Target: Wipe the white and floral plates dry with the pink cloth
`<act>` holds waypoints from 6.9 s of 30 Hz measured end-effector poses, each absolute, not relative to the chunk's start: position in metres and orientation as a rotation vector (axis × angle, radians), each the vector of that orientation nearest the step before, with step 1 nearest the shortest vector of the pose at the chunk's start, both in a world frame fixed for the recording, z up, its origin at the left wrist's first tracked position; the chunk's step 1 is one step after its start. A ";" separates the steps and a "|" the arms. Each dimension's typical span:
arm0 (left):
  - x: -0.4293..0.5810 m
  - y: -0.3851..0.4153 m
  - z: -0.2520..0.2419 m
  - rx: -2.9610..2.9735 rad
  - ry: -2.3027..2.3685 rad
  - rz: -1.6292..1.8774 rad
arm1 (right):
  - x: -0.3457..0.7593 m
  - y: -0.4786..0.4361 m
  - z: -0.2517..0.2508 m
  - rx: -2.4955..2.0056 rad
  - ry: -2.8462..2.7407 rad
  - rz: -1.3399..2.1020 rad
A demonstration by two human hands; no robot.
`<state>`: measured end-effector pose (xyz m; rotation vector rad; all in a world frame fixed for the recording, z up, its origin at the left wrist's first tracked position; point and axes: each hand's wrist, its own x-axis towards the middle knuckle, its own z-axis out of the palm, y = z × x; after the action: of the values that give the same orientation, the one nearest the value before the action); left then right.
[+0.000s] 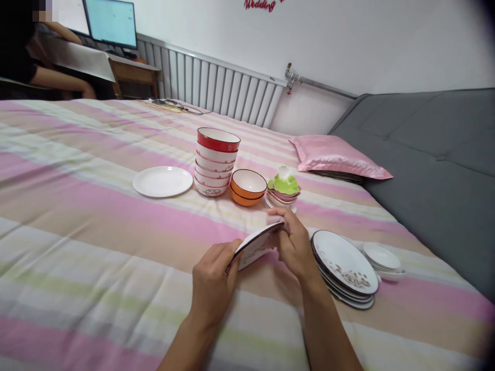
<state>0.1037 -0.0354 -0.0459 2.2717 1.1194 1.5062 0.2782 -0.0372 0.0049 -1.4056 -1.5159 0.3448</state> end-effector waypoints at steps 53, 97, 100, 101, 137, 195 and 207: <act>0.100 -0.035 -0.053 2.448 1.678 0.959 | 0.285 -0.050 0.020 -1.219 -0.946 0.323; 0.078 -0.045 -0.063 2.564 1.451 0.577 | 0.240 -0.079 -0.057 -1.526 -2.083 0.144; 0.076 -0.045 -0.063 2.591 1.418 0.571 | 0.250 -0.084 -0.063 -1.771 -1.939 0.092; 0.076 -0.046 -0.063 2.597 1.412 0.572 | 0.253 -0.083 -0.065 -1.829 -1.899 0.094; 0.066 -0.060 -0.068 2.462 1.651 0.433 | 0.223 -0.088 -0.051 -1.385 -2.343 0.155; 0.072 -0.056 -0.063 2.438 1.670 0.467 | 0.278 0.003 -0.022 -1.437 -1.654 0.456; 0.091 -0.055 -0.072 2.611 1.463 0.534 | 0.261 -0.004 -0.068 -1.468 -1.915 0.361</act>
<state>0.0906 -0.0549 -0.0725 2.6109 1.4626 0.5340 0.2610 -0.0037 -0.0678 -1.4677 -1.9152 0.3608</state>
